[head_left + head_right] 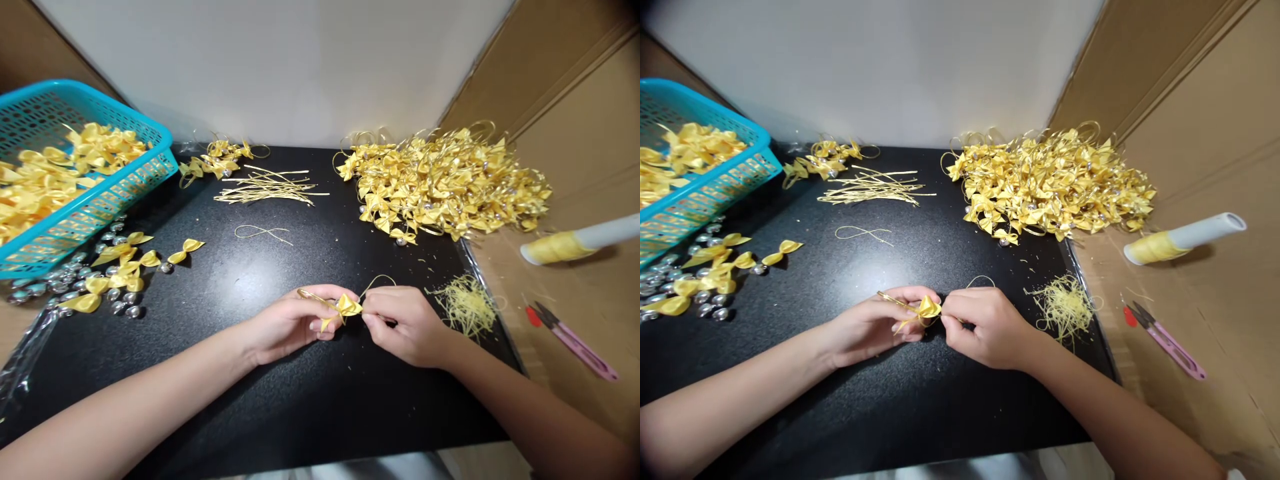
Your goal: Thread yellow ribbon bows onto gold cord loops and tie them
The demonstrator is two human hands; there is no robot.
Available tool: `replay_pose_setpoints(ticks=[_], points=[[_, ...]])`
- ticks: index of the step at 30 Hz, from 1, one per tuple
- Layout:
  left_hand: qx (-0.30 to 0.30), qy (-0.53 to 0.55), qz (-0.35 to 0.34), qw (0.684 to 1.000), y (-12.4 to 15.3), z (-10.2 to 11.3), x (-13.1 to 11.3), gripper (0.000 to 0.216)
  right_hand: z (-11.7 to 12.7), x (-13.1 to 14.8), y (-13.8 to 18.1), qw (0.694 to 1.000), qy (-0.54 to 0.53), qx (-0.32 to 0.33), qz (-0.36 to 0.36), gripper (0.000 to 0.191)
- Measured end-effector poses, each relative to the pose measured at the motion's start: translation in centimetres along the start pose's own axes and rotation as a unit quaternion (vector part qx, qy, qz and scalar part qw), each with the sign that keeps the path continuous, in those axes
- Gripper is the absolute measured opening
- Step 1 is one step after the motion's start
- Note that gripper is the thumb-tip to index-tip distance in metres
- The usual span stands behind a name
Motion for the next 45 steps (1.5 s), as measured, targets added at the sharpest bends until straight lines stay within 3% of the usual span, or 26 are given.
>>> replay_pose_setpoints(ticks=[11, 22, 35, 40, 45], points=[[-0.009, -0.02, 0.036, 0.999, 0.0, -0.3, 0.0, 0.022, -0.1, 0.4, -0.3, 0.996, 0.024, 0.08, 0.028, 0.028], [0.012, 0.01, 0.023, 1.0, 0.1, -0.2, 0.1, 0.018, -0.5, -1.8, 0.2, 0.987, -0.113, 0.076, -0.084, 0.023], [-0.029, 0.001, 0.025, 0.999, 0.0, -0.1, 0.1, 0.022, 0.3, -0.2, -0.2, 0.998, -0.021, 0.053, -0.03, 0.025], [-0.044, -0.013, 0.015, 0.999, 0.1, 0.1, 0.1, 0.023, 0.2, -0.3, -0.1, 0.997, -0.019, 0.055, -0.052, 0.026], [-0.039, -0.003, -0.005, 0.999, 0.1, -0.1, -0.1, 0.022, 0.0, -0.3, 0.1, 0.996, -0.045, 0.014, -0.072, 0.025]])
Point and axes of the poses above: each hand's wrist, its own y-axis away from the middle knuckle, its own z-axis out of the back of the hand, x = y × z, the point moved 8 cm from there along -y, towards the middle knuckle, and after that the axes turned 2 degrees about -x, right-handed, at the moved point
